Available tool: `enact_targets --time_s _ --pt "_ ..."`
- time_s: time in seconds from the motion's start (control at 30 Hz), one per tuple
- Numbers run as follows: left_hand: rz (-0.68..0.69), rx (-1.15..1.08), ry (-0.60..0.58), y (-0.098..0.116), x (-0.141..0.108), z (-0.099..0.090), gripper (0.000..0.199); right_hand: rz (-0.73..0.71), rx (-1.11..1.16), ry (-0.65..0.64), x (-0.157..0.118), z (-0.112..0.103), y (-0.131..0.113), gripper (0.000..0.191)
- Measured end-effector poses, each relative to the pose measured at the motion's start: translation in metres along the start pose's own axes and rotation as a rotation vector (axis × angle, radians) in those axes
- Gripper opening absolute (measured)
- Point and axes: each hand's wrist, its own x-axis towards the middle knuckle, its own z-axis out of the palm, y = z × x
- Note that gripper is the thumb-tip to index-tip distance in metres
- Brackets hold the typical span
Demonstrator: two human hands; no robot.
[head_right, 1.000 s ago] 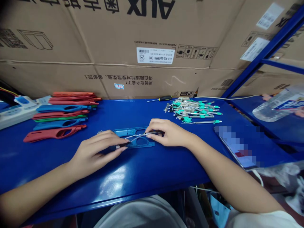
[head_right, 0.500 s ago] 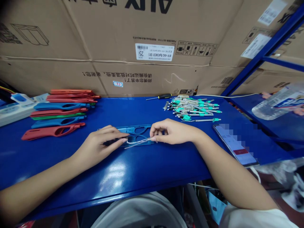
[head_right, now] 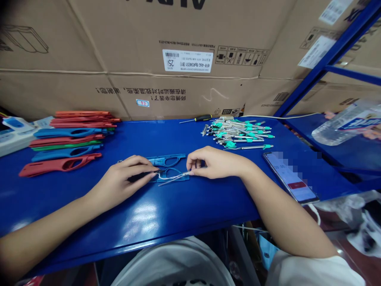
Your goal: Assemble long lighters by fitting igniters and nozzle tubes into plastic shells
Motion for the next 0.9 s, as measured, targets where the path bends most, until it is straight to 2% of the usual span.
enact_targets --time_s 0.4,0.7,0.9 --pt "0.021 -0.008 -0.05 -0.002 -0.001 0.003 0.019 -0.015 -0.083 -0.029 0.001 0.004 -0.003 0.012" --pt "-0.033 -0.02 -0.057 0.0 0.0 0.004 0.02 -0.022 -0.364 -0.001 -0.003 0.01 -0.011 0.016" --pt "-0.07 -0.038 -0.055 0.003 0.0 0.005 0.021 -0.086 -0.545 0.025 -0.004 0.014 -0.013 0.02"
